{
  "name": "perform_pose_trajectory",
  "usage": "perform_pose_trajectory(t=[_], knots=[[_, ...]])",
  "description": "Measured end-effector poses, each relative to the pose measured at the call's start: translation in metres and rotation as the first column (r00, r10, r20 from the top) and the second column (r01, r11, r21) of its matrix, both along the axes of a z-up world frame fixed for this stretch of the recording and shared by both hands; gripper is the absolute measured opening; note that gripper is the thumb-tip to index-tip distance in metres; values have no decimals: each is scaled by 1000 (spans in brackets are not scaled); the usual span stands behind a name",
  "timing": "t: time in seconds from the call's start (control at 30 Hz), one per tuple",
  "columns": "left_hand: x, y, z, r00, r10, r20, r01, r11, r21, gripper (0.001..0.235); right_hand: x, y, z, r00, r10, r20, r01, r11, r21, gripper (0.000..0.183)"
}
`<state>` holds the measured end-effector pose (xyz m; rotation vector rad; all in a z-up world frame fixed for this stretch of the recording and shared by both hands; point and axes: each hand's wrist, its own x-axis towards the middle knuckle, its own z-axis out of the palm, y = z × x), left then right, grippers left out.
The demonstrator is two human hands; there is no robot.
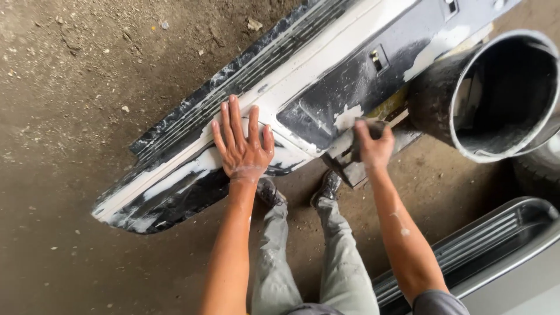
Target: The person scrubs a detached black car bumper with a yellow sponge, repeatedly dipping it into a bucket of soapy water. They use their left hand to hold the bumper steady while scrubbing the surface with their right hand.
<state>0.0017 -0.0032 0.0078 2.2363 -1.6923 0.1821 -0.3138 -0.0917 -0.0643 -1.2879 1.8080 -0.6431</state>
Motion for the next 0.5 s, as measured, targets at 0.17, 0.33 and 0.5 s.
perform_pose_trajectory(t=[0.17, 0.33, 0.5], knots=[[0, 3, -5, 1000, 4, -11, -4, 1000, -11, 45, -14, -43, -27, 948, 197, -250, -240, 958, -155, 27], [-1, 4, -4, 1000, -8, -20, 8, 999, 33, 47, 18, 24, -58, 922, 121, -367, -329, 742, -584, 35], [-3, 6, -15, 998, 19, -54, -17, 999, 33, 47, 11, -42, -53, 1000, -1, -7, -2, 902, -431, 31]])
